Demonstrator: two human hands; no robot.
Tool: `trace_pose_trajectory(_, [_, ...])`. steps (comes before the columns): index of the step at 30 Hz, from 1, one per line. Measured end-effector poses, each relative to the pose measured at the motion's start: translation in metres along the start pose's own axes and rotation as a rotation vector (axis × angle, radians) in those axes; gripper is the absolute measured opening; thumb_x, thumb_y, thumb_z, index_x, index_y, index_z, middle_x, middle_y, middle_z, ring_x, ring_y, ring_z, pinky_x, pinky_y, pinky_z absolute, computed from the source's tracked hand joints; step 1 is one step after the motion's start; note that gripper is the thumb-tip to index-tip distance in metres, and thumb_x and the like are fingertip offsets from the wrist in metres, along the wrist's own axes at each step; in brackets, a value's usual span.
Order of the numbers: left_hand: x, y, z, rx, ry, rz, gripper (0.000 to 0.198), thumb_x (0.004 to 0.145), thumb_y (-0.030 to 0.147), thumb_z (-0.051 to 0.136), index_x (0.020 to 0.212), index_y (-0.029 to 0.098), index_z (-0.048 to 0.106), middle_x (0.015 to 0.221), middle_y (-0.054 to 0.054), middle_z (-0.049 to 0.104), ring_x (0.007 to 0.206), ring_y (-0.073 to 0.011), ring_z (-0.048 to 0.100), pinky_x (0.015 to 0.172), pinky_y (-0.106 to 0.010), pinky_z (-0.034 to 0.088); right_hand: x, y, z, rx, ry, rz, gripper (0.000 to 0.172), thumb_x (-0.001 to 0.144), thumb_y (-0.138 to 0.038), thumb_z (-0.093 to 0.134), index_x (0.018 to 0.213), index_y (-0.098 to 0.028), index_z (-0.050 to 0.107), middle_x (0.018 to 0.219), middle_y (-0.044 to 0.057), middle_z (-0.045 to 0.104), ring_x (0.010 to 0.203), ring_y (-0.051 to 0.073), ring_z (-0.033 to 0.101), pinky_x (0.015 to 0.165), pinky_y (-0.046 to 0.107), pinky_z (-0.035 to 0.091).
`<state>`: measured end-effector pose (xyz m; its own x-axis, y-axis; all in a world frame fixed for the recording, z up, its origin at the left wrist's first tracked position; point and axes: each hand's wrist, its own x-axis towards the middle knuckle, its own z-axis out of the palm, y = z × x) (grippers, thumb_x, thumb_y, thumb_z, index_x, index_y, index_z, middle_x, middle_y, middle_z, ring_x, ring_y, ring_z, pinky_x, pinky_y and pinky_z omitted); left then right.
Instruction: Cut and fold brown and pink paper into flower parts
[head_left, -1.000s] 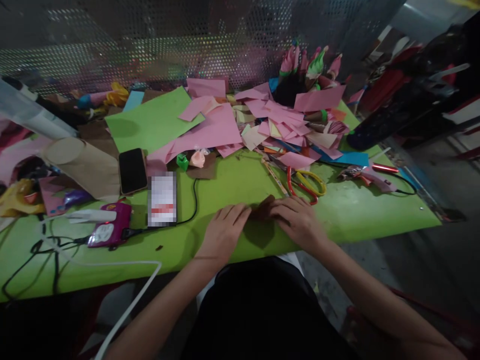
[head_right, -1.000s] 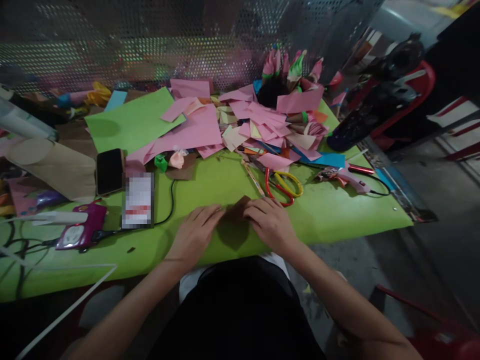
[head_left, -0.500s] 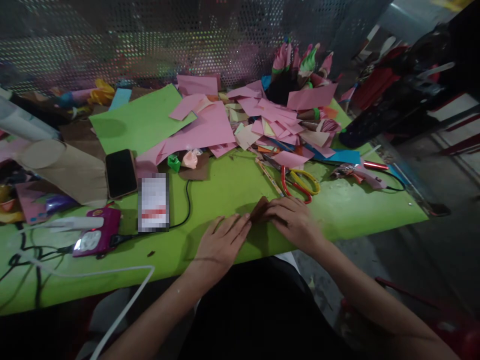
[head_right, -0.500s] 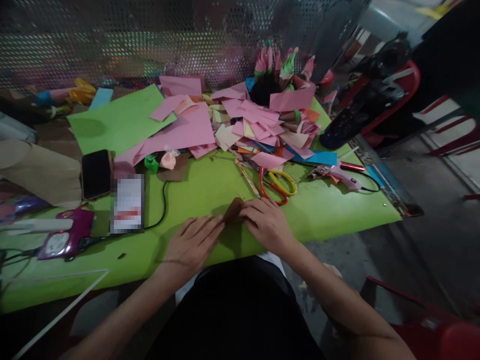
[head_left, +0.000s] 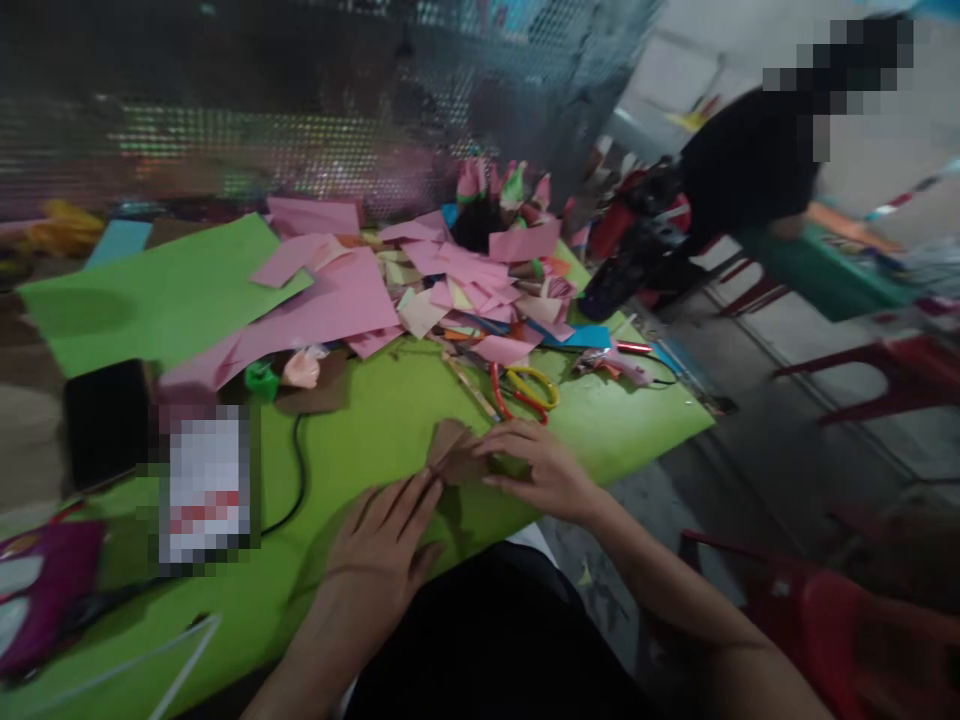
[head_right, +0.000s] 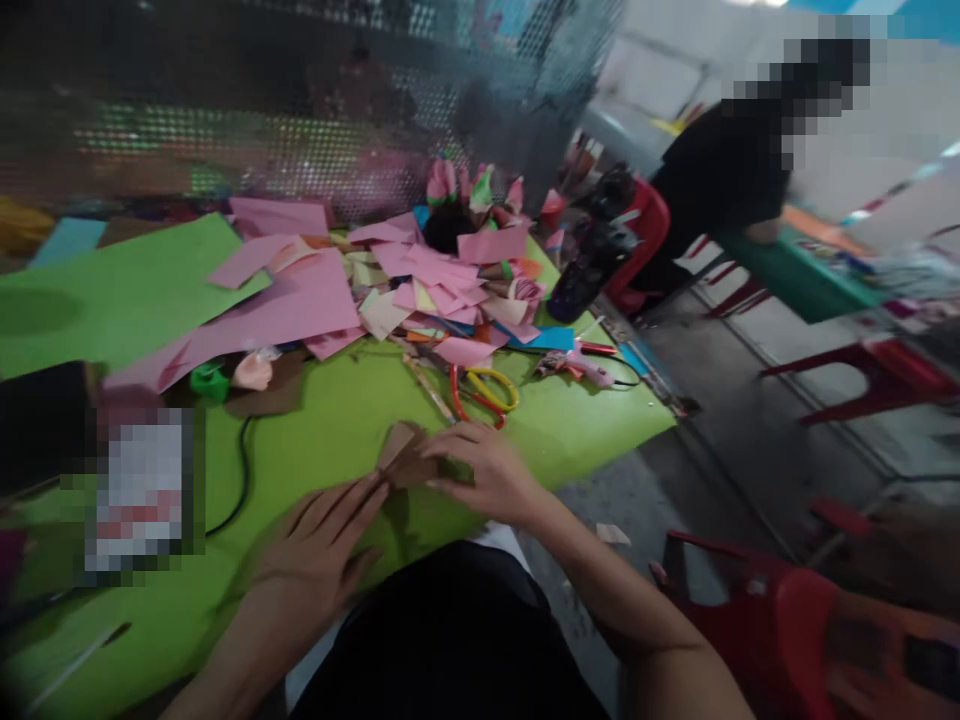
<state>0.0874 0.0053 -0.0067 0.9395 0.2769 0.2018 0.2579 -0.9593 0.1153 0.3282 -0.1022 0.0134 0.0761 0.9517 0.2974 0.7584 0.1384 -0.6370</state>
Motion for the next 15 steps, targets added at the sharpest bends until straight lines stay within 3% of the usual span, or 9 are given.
trace_pose_trajectory(5, [-0.006, -0.009, 0.016, 0.028, 0.078, 0.035, 0.052, 0.094, 0.033, 0.043, 0.146, 0.024, 0.046, 0.142, -0.004, 0.058, 0.121, -0.0254, 0.057, 0.104, -0.042, 0.037, -0.022, 0.043, -0.054, -0.215, 0.446, 0.316, 0.017, 0.090, -0.032, 0.057, 0.100, -0.024, 0.069, 0.096, 0.007, 0.073, 0.088, 0.023, 0.067, 0.081, 0.039, 0.053])
trace_pose_trajectory(8, [-0.008, -0.012, 0.017, 0.050, 0.106, 0.058, 0.054, 0.092, 0.032, 0.046, 0.146, 0.024, 0.046, 0.142, -0.003, 0.058, 0.121, -0.0255, 0.056, 0.104, -0.042, 0.037, -0.039, 0.080, -0.092, -0.371, 0.622, 0.494, 0.021, 0.087, -0.034, 0.058, 0.101, -0.023, 0.070, 0.106, 0.009, 0.072, 0.099, 0.026, 0.065, 0.087, 0.042, 0.051])
trace_pose_trajectory(10, [-0.007, -0.012, 0.016, 0.064, 0.122, 0.073, 0.055, 0.091, 0.030, 0.047, 0.145, 0.023, 0.047, 0.143, -0.002, 0.058, 0.121, -0.0255, 0.056, 0.103, -0.041, 0.038, -0.045, 0.102, -0.111, -0.450, 0.586, 0.626, 0.026, 0.082, -0.032, 0.060, 0.103, -0.021, 0.071, 0.106, 0.012, 0.071, 0.100, 0.028, 0.063, 0.088, 0.045, 0.049])
trace_pose_trajectory(15, [-0.009, -0.015, 0.018, 0.075, 0.128, 0.065, 0.055, 0.092, 0.029, 0.047, 0.146, 0.025, 0.046, 0.141, -0.002, 0.059, 0.121, -0.0254, 0.056, 0.102, -0.041, 0.039, -0.040, 0.137, -0.127, -0.374, 0.451, 0.665, 0.040, 0.063, -0.017, 0.065, 0.102, -0.022, 0.072, 0.099, 0.006, 0.074, 0.087, 0.024, 0.065, 0.077, 0.036, 0.049])
